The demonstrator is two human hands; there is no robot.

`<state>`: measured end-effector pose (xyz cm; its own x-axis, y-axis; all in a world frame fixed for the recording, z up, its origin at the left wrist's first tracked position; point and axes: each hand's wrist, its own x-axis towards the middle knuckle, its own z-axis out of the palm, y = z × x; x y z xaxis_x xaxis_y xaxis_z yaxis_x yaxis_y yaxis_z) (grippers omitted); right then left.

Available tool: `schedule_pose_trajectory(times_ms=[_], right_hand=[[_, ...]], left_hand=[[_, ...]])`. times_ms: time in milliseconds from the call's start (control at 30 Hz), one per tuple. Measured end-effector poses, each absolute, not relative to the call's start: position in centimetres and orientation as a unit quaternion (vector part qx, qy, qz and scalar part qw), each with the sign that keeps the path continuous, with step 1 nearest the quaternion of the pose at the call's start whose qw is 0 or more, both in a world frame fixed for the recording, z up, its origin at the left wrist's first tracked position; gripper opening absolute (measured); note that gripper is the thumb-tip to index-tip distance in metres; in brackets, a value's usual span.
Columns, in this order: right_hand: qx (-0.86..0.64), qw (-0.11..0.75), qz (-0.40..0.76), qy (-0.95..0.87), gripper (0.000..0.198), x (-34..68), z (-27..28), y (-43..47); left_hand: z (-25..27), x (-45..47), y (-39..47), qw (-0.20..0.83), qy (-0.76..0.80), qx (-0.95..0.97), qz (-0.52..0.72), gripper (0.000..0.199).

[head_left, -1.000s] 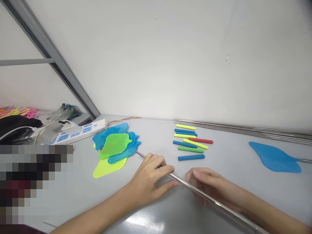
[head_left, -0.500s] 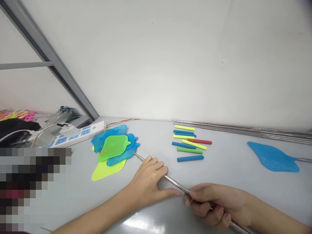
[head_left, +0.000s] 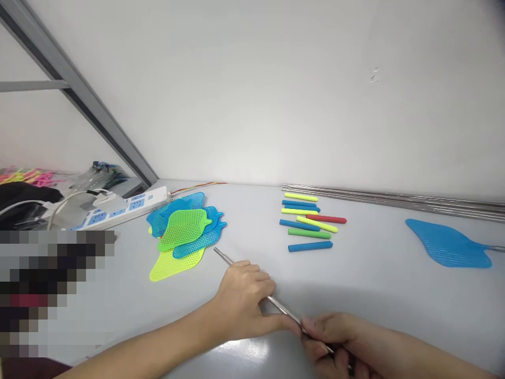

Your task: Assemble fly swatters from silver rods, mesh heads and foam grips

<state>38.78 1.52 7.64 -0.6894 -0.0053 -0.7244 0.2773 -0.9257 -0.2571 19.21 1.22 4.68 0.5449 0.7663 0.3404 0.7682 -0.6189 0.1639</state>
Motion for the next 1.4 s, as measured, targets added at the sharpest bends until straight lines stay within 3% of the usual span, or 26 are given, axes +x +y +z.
schedule_pose_trajectory(times_ms=[267, 1400], right_hand=[[0.39, 0.075, -0.902, 0.168, 0.039, 38.8, 7.4, 1.2], [0.378, 0.085, -0.908, 0.159, 0.032, 39.4, 6.4, 1.0]], left_hand=[[3.7, 19.1, 1.1, -0.047, -0.414, -0.891, -0.179, 0.059], [3.5, 19.4, 0.4, -0.078, -0.361, -0.913, -0.173, 0.039]])
